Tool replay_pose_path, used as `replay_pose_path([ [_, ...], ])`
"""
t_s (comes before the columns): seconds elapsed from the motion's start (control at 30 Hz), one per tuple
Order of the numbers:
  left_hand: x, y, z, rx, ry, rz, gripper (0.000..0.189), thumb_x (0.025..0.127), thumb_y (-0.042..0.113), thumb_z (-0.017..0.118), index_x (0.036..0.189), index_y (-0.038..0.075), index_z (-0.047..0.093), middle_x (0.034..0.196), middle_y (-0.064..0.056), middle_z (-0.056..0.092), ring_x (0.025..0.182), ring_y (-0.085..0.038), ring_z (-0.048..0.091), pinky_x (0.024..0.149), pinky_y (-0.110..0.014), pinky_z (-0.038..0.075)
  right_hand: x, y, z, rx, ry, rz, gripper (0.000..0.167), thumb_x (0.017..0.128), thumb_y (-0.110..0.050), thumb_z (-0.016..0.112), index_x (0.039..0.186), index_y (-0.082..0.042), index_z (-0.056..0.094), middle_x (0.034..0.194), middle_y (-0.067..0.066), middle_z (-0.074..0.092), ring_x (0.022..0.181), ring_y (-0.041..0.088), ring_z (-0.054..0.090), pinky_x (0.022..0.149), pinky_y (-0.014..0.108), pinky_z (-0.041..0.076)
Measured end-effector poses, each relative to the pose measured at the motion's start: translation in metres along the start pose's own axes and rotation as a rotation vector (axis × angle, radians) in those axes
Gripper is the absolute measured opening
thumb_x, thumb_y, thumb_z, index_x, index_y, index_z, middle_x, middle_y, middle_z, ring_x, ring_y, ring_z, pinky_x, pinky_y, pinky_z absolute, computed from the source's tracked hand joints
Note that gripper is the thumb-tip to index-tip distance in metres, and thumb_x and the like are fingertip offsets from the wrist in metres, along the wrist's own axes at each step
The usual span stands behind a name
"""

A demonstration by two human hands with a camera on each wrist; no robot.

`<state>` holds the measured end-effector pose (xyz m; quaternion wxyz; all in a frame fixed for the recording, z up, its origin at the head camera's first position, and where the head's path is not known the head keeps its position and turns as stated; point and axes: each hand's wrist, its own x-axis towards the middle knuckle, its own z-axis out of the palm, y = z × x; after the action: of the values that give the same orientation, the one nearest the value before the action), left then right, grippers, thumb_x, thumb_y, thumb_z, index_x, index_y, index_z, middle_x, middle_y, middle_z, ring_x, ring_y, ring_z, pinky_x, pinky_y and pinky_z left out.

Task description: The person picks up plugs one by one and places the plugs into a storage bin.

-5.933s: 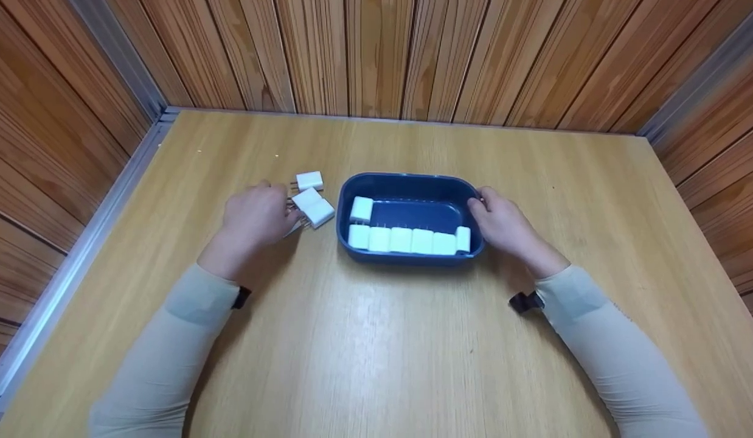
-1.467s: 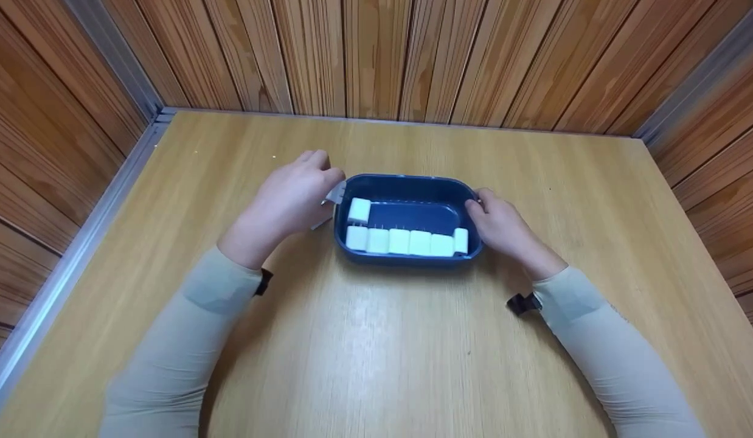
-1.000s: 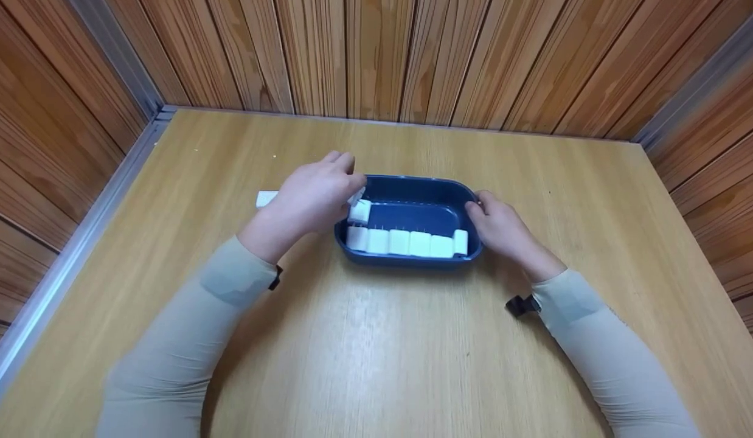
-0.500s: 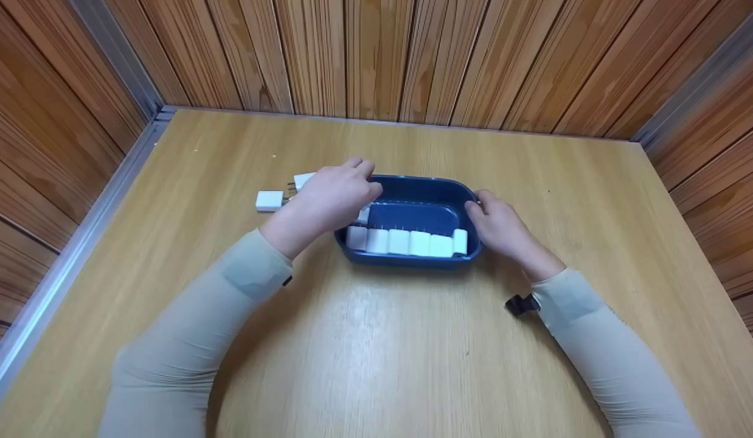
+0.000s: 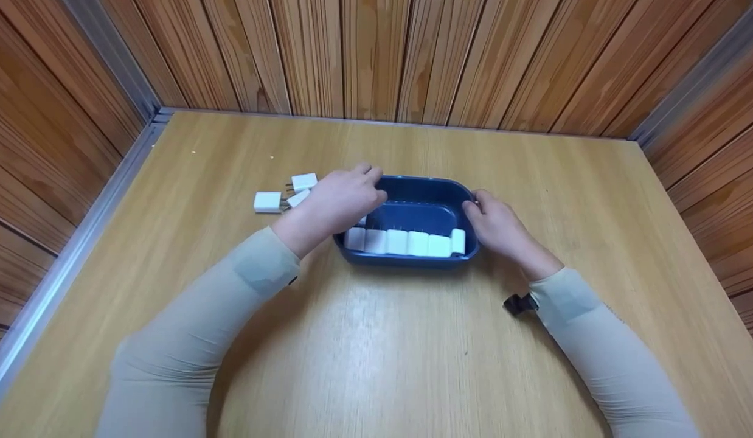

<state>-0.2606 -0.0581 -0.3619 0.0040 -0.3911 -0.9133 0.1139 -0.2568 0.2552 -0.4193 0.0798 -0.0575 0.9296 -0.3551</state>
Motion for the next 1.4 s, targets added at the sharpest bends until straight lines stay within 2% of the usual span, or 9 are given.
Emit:
replay_pose_path([
  [0.37, 0.01, 0.005, 0.004, 0.028, 0.01, 0.029, 0.032, 0.109, 0.009, 0.072, 0.141, 0.011, 0.075, 0.156, -0.021, 0.06, 0.138, -0.037, 0.058, 0.109, -0.046, 0.057, 0.0, 0.002, -0.001, 0.006, 0.002, -0.004, 0.051, 0.12, -0.026, 0.042, 0.154, 0.01, 0.049, 0.151, 0.033, 0.059, 0.135, 0.043, 0.058, 0.12, 0.062, 0.042],
  [0.6, 0.011, 0.01, 0.008, 0.088, -0.002, 0.049, 0.031, 0.11, 0.007, 0.07, 0.14, 0.014, 0.077, 0.152, -0.021, 0.06, 0.129, -0.036, 0.059, 0.099, -0.044, 0.061, 0.0, 0.0, -0.001, -0.014, -0.007, 0.012, 0.052, 0.12, -0.029, 0.04, 0.156, 0.008, 0.049, 0.152, 0.032, 0.058, 0.135, 0.043, 0.057, 0.121, 0.062, 0.041],
  [0.83, 0.014, 0.012, 0.012, 0.123, -0.01, 0.079, 0.031, 0.109, 0.007, 0.072, 0.139, 0.014, 0.078, 0.155, -0.021, 0.059, 0.134, -0.037, 0.058, 0.107, -0.045, 0.058, 0.001, 0.0, 0.0, -0.006, -0.022, 0.016, 0.054, 0.121, -0.03, 0.04, 0.158, 0.008, 0.046, 0.156, 0.032, 0.056, 0.14, 0.042, 0.056, 0.122, 0.062, 0.041],
  [1.13, 0.017, 0.013, 0.016, 0.209, -0.007, 0.123, 0.029, 0.108, 0.012, 0.075, 0.136, 0.017, 0.08, 0.139, -0.017, 0.066, 0.125, -0.034, 0.06, 0.105, -0.04, 0.058, 0.001, 0.001, -0.001, 0.006, -0.032, 0.03, 0.055, 0.121, -0.03, 0.04, 0.16, 0.008, 0.044, 0.158, 0.032, 0.054, 0.14, 0.041, 0.055, 0.123, 0.061, 0.041],
  [1.4, 0.021, 0.015, 0.021, 0.167, -0.034, 0.128, 0.033, 0.106, 0.015, 0.079, 0.139, 0.018, 0.079, 0.145, -0.017, 0.065, 0.133, -0.036, 0.059, 0.113, -0.042, 0.054, 0.001, 0.002, 0.0, 0.011, -0.019, 0.02, 0.053, 0.121, -0.029, 0.041, 0.157, 0.008, 0.046, 0.154, 0.031, 0.057, 0.135, 0.041, 0.057, 0.12, 0.061, 0.043],
])
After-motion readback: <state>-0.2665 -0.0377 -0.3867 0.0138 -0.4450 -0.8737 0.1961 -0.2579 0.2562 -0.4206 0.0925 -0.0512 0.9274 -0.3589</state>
